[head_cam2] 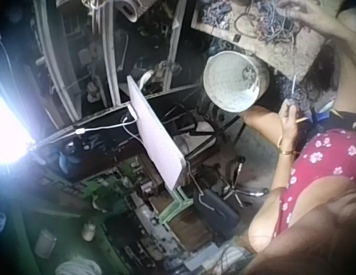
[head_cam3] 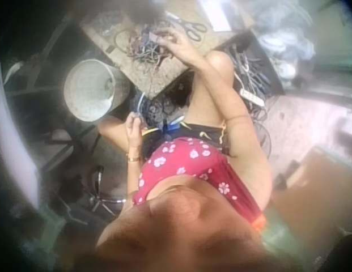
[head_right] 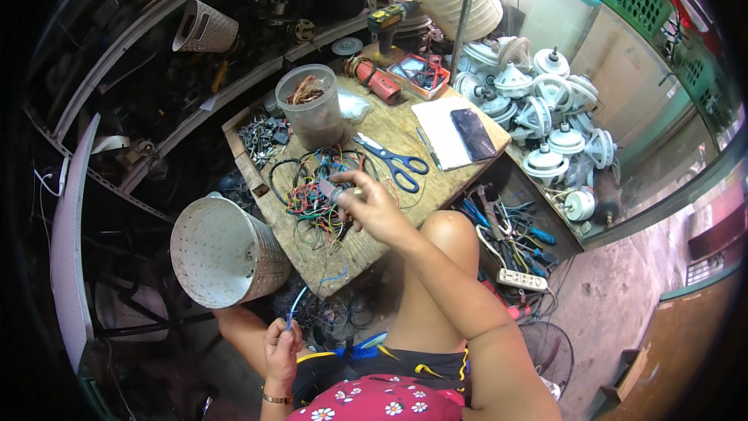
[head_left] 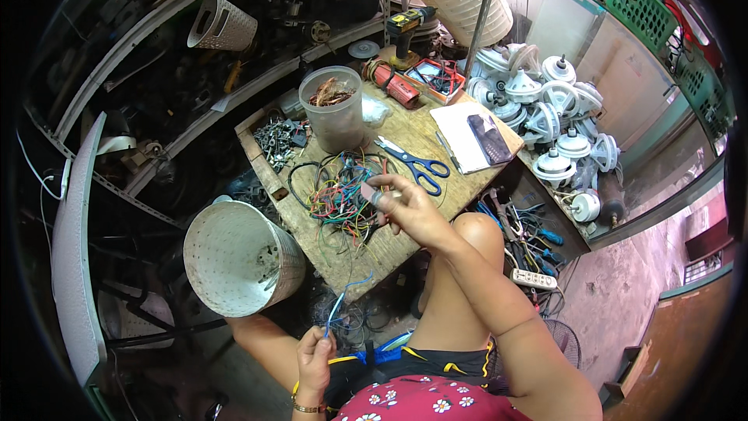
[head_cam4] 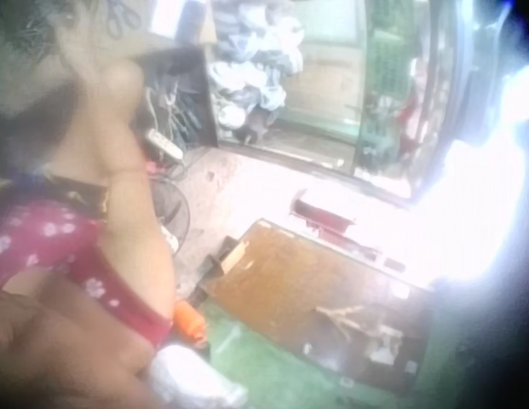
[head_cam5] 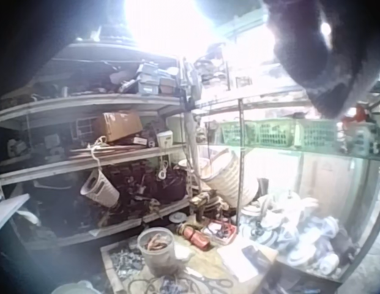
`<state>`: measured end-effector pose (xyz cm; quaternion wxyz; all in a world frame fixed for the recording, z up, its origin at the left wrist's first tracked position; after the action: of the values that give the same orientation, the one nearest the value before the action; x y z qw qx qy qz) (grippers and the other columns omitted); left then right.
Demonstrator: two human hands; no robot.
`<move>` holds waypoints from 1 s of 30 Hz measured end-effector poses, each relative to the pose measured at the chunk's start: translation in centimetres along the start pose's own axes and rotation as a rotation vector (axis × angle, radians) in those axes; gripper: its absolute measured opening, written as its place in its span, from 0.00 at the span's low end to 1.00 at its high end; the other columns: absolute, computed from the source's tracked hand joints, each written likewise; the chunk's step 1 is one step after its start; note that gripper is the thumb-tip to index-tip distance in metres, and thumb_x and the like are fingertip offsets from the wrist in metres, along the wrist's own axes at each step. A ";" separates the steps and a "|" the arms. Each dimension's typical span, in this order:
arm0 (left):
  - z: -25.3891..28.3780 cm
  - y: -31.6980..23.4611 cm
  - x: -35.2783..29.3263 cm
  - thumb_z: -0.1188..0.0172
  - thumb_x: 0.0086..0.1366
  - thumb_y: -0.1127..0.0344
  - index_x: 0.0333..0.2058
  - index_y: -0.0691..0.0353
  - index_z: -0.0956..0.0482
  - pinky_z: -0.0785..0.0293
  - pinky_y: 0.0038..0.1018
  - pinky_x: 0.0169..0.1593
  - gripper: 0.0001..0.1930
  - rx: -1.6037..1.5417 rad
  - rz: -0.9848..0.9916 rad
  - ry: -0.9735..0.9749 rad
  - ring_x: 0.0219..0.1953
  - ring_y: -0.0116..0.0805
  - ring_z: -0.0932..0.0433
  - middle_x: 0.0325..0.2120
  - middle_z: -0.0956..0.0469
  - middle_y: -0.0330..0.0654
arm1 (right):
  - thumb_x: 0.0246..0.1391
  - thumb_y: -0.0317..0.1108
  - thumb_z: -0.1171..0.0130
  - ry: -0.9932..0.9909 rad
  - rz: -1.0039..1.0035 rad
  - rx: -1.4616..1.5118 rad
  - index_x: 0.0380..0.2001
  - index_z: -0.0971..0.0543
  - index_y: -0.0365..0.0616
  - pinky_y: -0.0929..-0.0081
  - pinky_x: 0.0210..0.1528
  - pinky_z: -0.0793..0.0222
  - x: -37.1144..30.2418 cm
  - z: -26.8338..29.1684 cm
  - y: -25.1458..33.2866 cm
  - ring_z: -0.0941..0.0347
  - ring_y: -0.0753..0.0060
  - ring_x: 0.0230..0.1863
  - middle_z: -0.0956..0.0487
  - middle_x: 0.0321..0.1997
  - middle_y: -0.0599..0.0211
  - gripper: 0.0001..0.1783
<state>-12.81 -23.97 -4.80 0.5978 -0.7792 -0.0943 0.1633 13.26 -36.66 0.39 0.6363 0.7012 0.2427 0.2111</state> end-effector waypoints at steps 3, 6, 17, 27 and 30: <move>-0.7 -1.7 1.9 0.37 0.52 0.70 0.21 0.63 0.27 0.37 0.30 0.25 0.08 0.868 -0.221 0.004 0.23 0.36 0.32 0.18 0.32 0.40 | 0.46 0.41 0.34 0.144 0.328 -0.294 0.48 0.29 0.45 0.79 0.28 0.32 -0.9 -3.8 -1.8 0.31 0.79 0.25 0.22 0.30 0.74 0.27; -3.0 -5.2 3.3 0.35 0.46 0.72 0.22 0.63 0.25 0.35 0.35 0.27 0.06 1.194 -0.460 -0.011 0.24 0.44 0.31 0.20 0.29 0.43 | 0.42 0.44 0.33 0.481 0.064 -0.644 0.33 0.22 0.41 0.69 0.31 0.33 -3.8 -8.6 -1.0 0.26 0.63 0.30 0.23 0.28 0.55 0.20; -3.6 -7.7 5.8 0.36 0.48 0.74 0.23 0.63 0.23 0.35 0.32 0.29 0.04 1.136 -0.616 -0.174 0.25 0.40 0.31 0.21 0.27 0.42 | 0.43 0.39 0.36 0.518 0.096 -0.588 0.26 0.23 0.36 0.66 0.26 0.37 -3.6 -7.9 -2.9 0.32 0.58 0.20 0.27 0.19 0.53 0.15; -1.6 -6.8 6.1 0.39 0.50 0.77 0.25 0.67 0.24 0.34 0.27 0.34 0.04 0.835 -0.530 -0.158 0.26 0.37 0.29 0.22 0.24 0.43 | 0.44 0.40 0.34 0.452 -0.049 -0.257 0.25 0.22 0.36 0.72 0.24 0.36 -3.6 -8.1 -6.0 0.32 0.77 0.18 0.27 0.15 0.63 0.15; -0.6 -5.9 6.0 0.39 0.52 0.77 0.26 0.68 0.25 0.34 0.27 0.35 0.03 0.733 -0.456 -0.203 0.27 0.35 0.28 0.23 0.24 0.43 | 0.44 0.40 0.34 0.431 -0.177 -0.111 0.27 0.22 0.36 0.73 0.24 0.36 -3.7 -8.5 -6.8 0.33 0.79 0.19 0.27 0.15 0.64 0.16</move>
<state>-6.74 -20.90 0.17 0.8430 -0.4550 -0.2581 0.1255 4.73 -31.74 -5.46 0.6235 0.5797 0.4215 0.3123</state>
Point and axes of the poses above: each hand's wrist, its own x-axis towards the middle knuckle, its own z-axis out of the back of the hand, y = z × x, the point moved 6 cm from there along x, towards the middle knuckle
